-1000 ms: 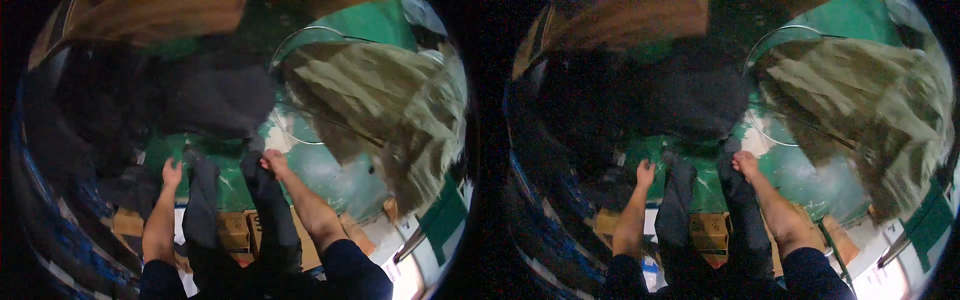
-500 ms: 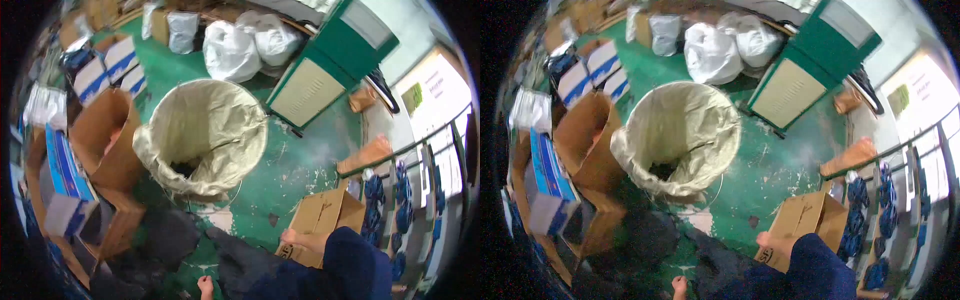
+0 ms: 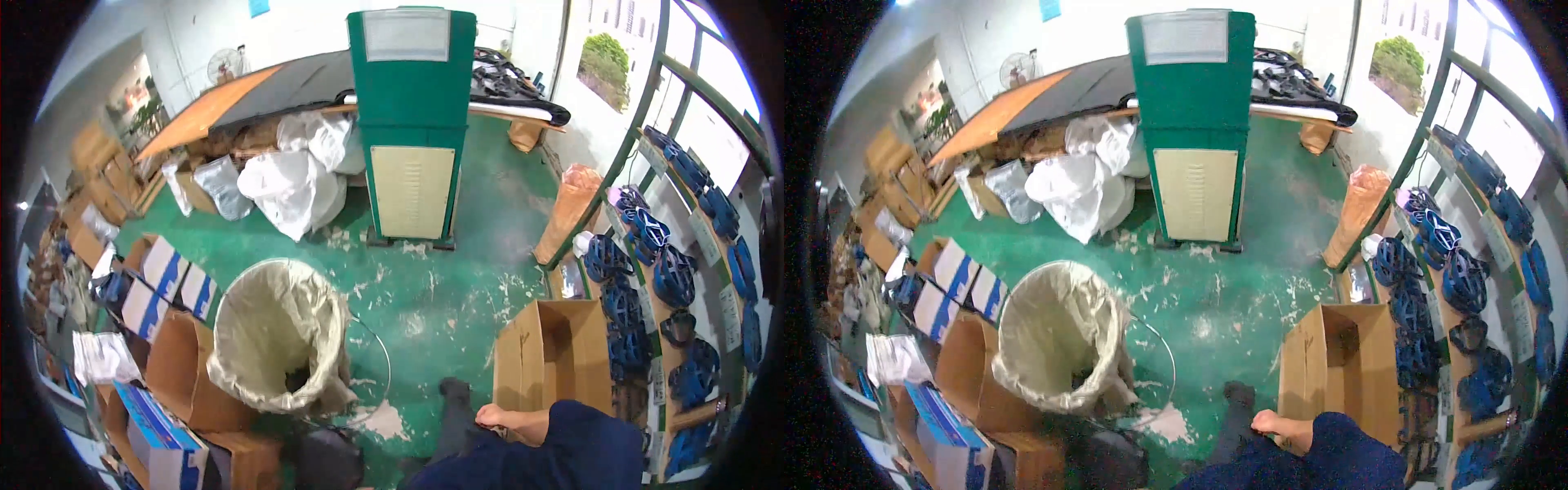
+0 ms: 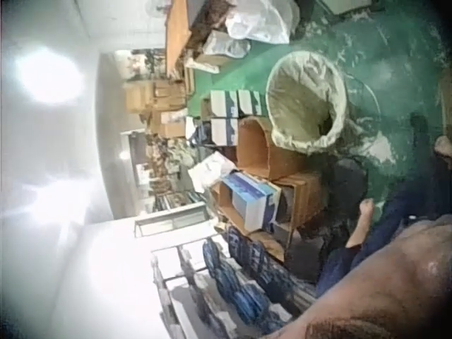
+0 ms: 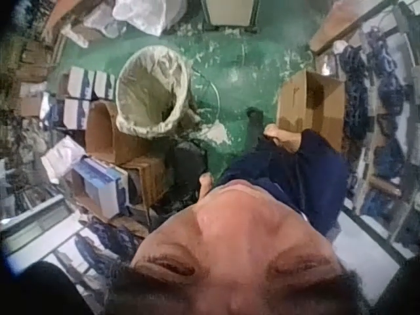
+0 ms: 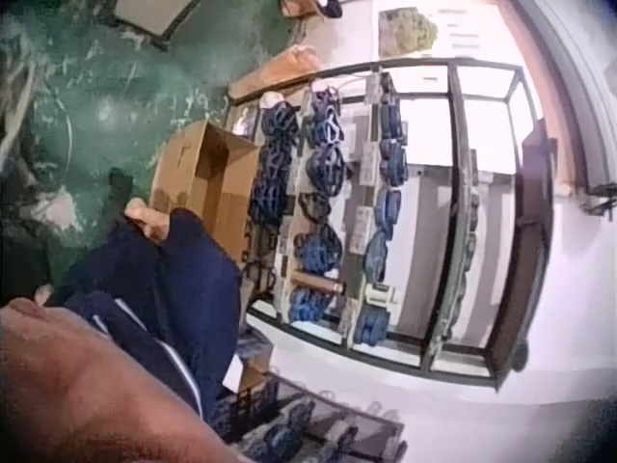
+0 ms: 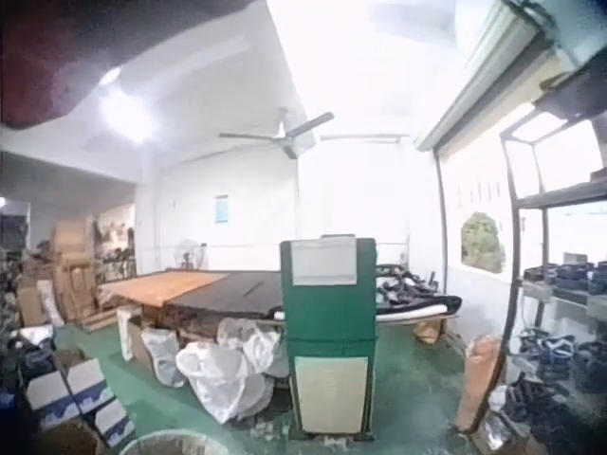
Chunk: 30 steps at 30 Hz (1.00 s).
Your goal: Operating an industrial hydraulic die-cutting machine to cut shapes from fabric and sorting the cut components into bags.
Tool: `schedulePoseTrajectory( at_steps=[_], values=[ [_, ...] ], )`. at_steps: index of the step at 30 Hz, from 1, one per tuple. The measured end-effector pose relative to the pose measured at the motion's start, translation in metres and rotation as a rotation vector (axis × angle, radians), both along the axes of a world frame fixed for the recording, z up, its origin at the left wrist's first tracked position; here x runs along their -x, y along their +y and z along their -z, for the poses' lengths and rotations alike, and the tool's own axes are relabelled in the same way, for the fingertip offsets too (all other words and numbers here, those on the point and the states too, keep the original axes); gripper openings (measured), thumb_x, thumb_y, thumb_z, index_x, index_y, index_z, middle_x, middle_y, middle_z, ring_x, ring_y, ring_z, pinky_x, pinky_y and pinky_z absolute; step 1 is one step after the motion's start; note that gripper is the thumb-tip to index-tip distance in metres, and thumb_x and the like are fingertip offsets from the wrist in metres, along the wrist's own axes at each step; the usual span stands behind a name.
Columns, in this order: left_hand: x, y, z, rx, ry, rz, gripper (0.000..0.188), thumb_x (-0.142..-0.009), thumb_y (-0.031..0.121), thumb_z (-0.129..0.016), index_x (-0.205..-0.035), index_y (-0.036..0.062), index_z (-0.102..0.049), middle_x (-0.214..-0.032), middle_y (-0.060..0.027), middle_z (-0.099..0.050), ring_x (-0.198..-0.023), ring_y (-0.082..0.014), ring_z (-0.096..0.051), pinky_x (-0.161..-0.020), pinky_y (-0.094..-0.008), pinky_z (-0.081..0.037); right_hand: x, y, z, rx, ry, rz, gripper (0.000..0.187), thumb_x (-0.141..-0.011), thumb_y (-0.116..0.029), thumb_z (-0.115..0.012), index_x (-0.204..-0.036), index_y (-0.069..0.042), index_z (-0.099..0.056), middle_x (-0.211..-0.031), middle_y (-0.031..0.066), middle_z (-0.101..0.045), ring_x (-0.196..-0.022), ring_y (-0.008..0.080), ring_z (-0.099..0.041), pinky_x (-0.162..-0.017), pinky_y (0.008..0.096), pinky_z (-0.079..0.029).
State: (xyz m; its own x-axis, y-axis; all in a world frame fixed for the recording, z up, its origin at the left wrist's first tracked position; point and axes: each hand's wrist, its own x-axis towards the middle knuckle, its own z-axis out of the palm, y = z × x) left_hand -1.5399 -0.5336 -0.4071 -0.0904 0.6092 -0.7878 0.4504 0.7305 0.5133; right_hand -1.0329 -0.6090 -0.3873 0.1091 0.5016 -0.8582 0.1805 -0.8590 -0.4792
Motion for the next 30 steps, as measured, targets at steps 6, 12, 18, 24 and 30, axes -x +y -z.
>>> schedulePoseTrajectory(
  at_steps=[6, 12, 18, 24, 30],
  values=[
    [-0.159, 0.121, -0.023, -0.146, 0.016, 0.242, 0.011, -0.082, 0.014, -0.061, -0.075, 0.0048, -0.062, -0.064, -0.0067, -0.06, -0.049, -0.0209, -0.054, -0.044, -0.035, -0.044, -0.153, 0.006, 0.083, -0.14, 0.393, 0.395, 0.021, -0.087, -0.022, -0.06, -0.089, -0.003, -0.066, -0.078, 0.0132, -0.066, -0.06, 0.0246, -0.063, -0.051, 0.0345, -0.051],
    [-0.303, 0.194, -0.011, -0.18, 0.132, 0.463, 0.009, -0.081, 0.004, -0.056, -0.074, 0.0003, -0.06, -0.062, -0.0054, -0.059, -0.047, -0.0161, -0.053, -0.042, -0.0312, -0.043, -0.318, 0.013, 0.109, -0.371, 0.392, 0.503, 0.023, -0.087, -0.027, -0.056, -0.084, -0.004, -0.061, -0.073, 0.0107, -0.063, -0.06, 0.0263, -0.06, -0.051, 0.0373, -0.047],
    [-0.535, 0.309, -0.125, -0.497, -0.184, 0.369, 0.028, -0.086, 0.019, -0.056, -0.064, 0.0029, -0.061, -0.059, -0.0036, -0.058, -0.05, -0.0119, -0.051, -0.044, -0.0283, -0.04, -0.401, 0.09, -0.023, -0.335, 0.069, 0.813, 0.012, -0.086, -0.012, -0.064, -0.09, -0.001, -0.063, -0.076, 0.0101, -0.065, -0.058, 0.0201, -0.061, -0.051, 0.0323, -0.049],
    [-0.897, 0.425, -0.323, -0.895, -0.728, 0.584, 0.027, -0.095, 0.022, -0.059, -0.101, -0.003, -0.065, -0.08, -0.0035, -0.064, -0.069, -0.0103, -0.055, -0.063, -0.027, -0.046, -0.461, 0.191, -0.152, -0.447, -0.009, 0.641, 0.025, -0.087, -0.016, -0.066, -0.104, 0.002, -0.062, -0.084, 0.0078, -0.067, -0.073, 0.0141, -0.064, -0.063, 0.0288, -0.052],
    [-1.162, 0.524, -0.466, -0.484, -1.405, 0.172, 0.032, -0.095, 0.031, -0.06, -0.112, 0.0054, -0.054, -0.106, -0.0119, -0.066, -0.089, -0.0188, -0.065, -0.073, -0.0313, -0.054, -0.604, 0.235, -0.149, -0.64, -0.1, 0.747, 0.03, -0.089, -0.011, -0.065, -0.114, 0.003, -0.059, -0.087, 0.006, -0.068, -0.076, 0.0114, -0.063, -0.068, 0.0266, -0.052]
  ],
)
